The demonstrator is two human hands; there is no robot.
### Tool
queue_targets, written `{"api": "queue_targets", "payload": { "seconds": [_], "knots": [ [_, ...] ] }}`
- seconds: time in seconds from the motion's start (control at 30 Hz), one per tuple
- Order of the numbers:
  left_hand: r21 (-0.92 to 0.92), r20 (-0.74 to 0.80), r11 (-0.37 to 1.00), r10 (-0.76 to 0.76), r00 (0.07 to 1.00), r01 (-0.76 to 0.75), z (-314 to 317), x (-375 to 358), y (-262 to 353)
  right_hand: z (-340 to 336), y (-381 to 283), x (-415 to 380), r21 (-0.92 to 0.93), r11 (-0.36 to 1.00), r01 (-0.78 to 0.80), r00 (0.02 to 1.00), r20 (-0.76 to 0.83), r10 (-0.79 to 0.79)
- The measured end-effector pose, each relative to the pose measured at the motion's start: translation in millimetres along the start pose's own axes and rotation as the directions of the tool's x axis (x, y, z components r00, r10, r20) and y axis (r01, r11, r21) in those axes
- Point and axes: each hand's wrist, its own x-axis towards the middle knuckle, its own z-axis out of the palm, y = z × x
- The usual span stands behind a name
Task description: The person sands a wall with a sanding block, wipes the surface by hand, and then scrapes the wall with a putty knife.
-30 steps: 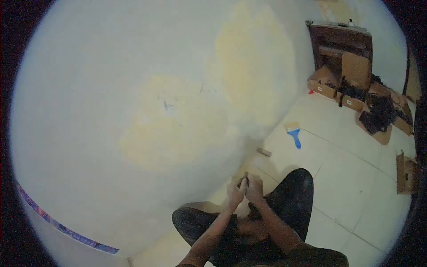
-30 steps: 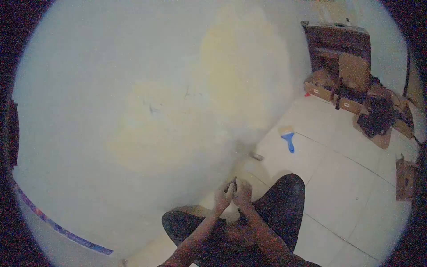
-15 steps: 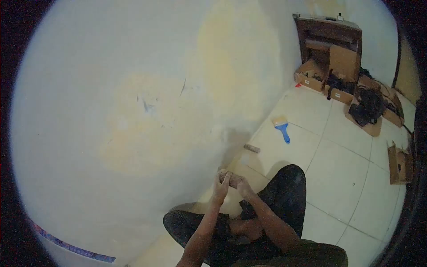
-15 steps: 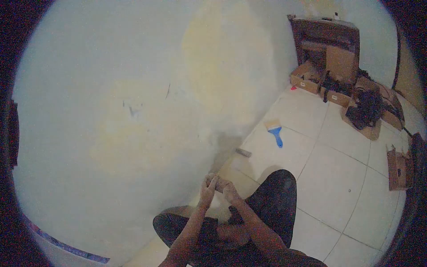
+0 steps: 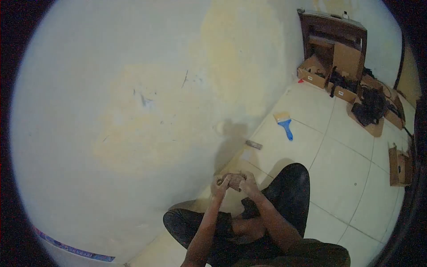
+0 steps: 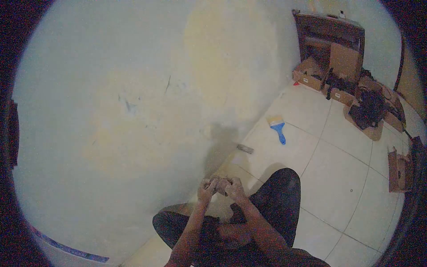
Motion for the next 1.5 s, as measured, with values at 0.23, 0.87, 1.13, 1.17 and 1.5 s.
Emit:
{"api": "queue_targets", "payload": {
  "seconds": [0.23, 0.87, 1.13, 1.17, 1.5],
  "knots": [
    [0.352, 0.015, 0.934, 0.068, 0.998, -0.069, -9, -2, -10, 4, 50, 20, 0.441, 0.893, -0.084, 0.992, -0.047, 0.117],
    [0.637, -0.054, 0.762, 0.196, 0.979, -0.117, -20, -20, 20, 27, 36, 4, 0.737, 0.514, -0.439, 0.895, 0.413, 0.171],
    [0.718, 0.129, 0.637, 0.275, 0.953, -0.281, -44, -27, 60, 47, 55, 1, 0.775, 0.395, -0.494, 0.869, 0.429, 0.246],
    [0.728, 0.178, 0.591, 0.326, 0.929, -0.347, -50, -17, 51, 48, 59, 4, 0.793, 0.383, -0.474, 0.880, 0.430, 0.201],
    [0.900, 0.069, 0.201, 0.810, 0.582, -0.387, -106, 29, 93, 27, 16, 5, 0.003, 0.995, -0.099, 0.956, -0.278, 0.096]
  ]
}}
